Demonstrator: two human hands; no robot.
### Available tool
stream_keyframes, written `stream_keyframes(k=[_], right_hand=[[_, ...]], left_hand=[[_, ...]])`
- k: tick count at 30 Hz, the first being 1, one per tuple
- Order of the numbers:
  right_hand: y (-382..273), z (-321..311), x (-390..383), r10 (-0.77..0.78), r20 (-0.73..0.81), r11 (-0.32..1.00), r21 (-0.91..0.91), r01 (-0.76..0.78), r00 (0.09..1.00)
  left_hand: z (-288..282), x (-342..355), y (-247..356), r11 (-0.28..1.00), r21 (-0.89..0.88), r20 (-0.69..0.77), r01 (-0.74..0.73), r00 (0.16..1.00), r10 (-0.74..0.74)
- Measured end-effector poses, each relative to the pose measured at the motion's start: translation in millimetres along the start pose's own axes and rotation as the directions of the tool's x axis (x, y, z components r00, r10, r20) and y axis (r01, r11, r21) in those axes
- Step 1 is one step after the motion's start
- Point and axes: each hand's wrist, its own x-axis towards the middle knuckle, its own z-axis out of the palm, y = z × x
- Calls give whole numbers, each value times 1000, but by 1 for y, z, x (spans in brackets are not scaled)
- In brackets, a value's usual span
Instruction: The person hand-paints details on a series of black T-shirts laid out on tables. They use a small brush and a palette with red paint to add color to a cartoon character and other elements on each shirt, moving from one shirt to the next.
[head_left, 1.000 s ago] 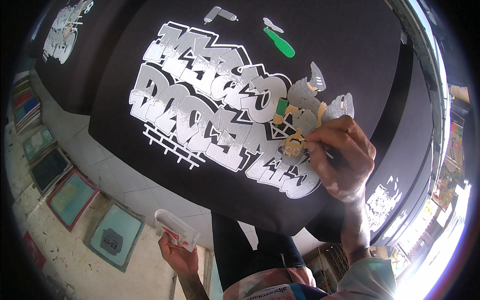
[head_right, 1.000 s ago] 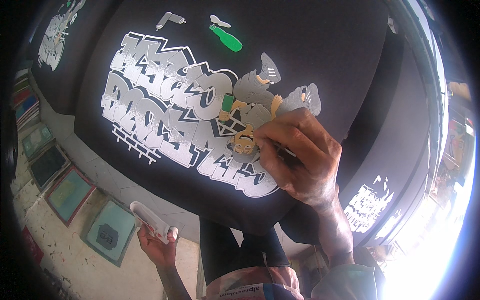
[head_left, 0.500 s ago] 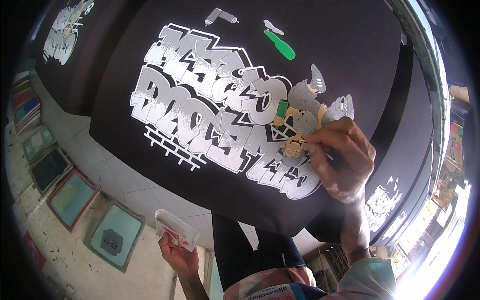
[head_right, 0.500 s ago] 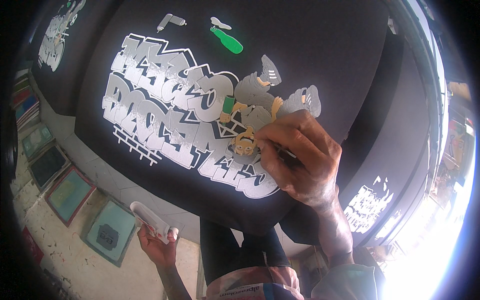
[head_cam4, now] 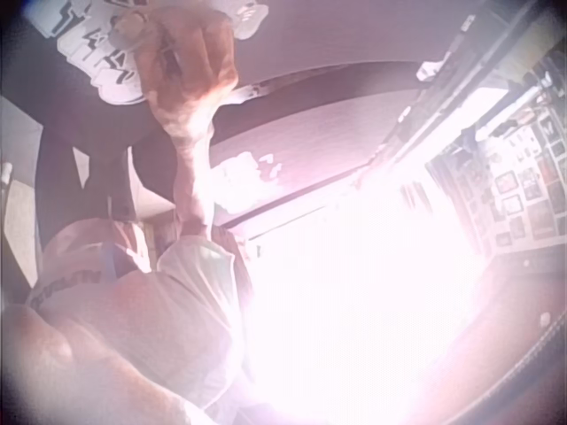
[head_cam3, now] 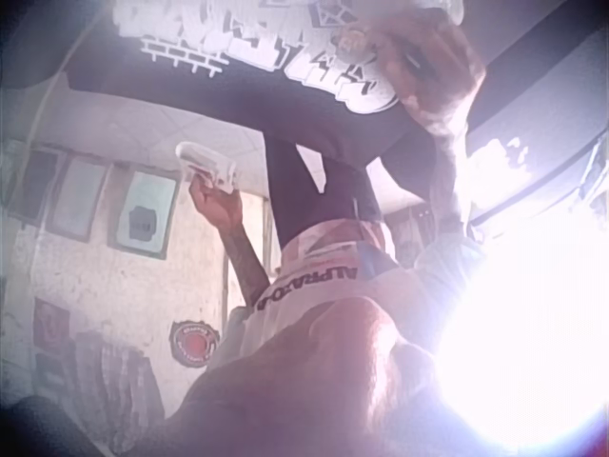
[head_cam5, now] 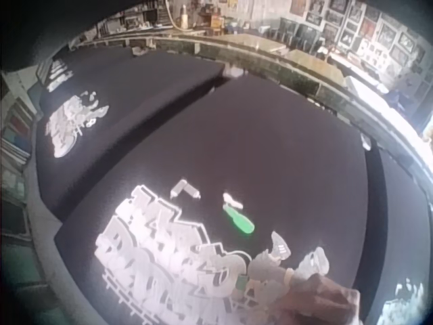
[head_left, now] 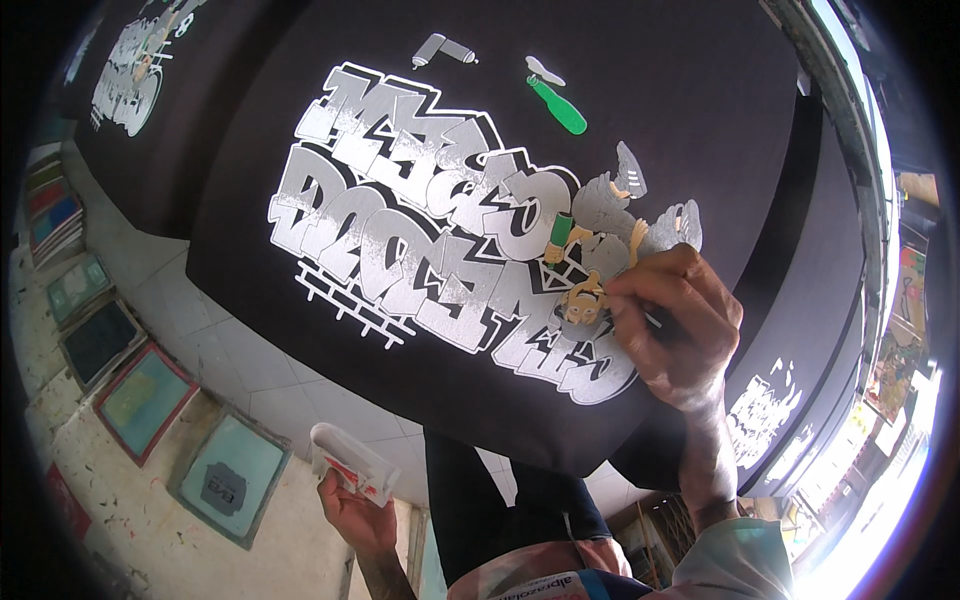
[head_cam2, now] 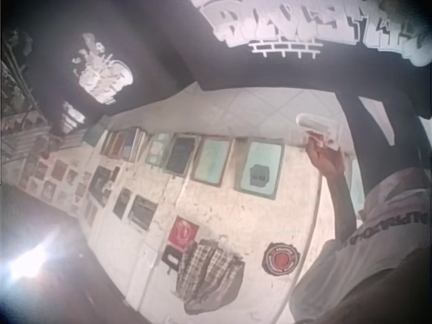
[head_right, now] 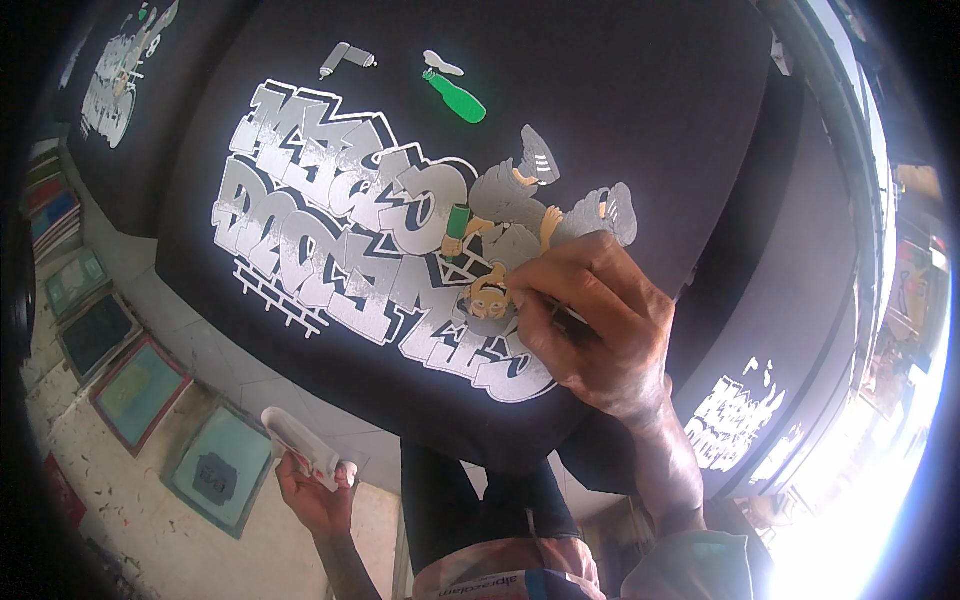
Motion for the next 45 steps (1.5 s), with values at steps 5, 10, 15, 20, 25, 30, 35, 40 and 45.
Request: stream_keyframes(k=[5,10,15,20,25,30,35,40,45], right_hand=[[0,-1,3,-116,21,991,-65,117,993],[-3,-1,-1,91,10,995,37,-92,996],[-2,-3,2,-38,10,997,-69,38,999],[-1,-1,4,-96,5,992,-84,96,995],[-3,0,1,56,-14,998,30,-55,998],[-1,-2,2,-37,-10,999,-35,37,999],[-1,-4,2,-34,-9,999,-9,33,999],[-9,-6,0,104,-58,994,40,-102,993],[-104,-17,4,-75,109,951,308,38,991]], left_hand=[[-3,0,1,1000,14,55,-1,998,0],[-16,4,2,1000,14,179,18,984,-20],[5,-2,1,1000,19,-8,1,1000,-1],[-2,2,1,1000,-4,24,4,1000,-4],[-4,4,2,1000,-23,55,14,998,-12],[2,1,-1,1000,11,47,9,999,-10],[5,-4,-4,1000,20,-22,-1,1000,1],[18,-34,6,996,68,78,-57,996,52],[24,-95,37,926,282,90,-249,968,233]])
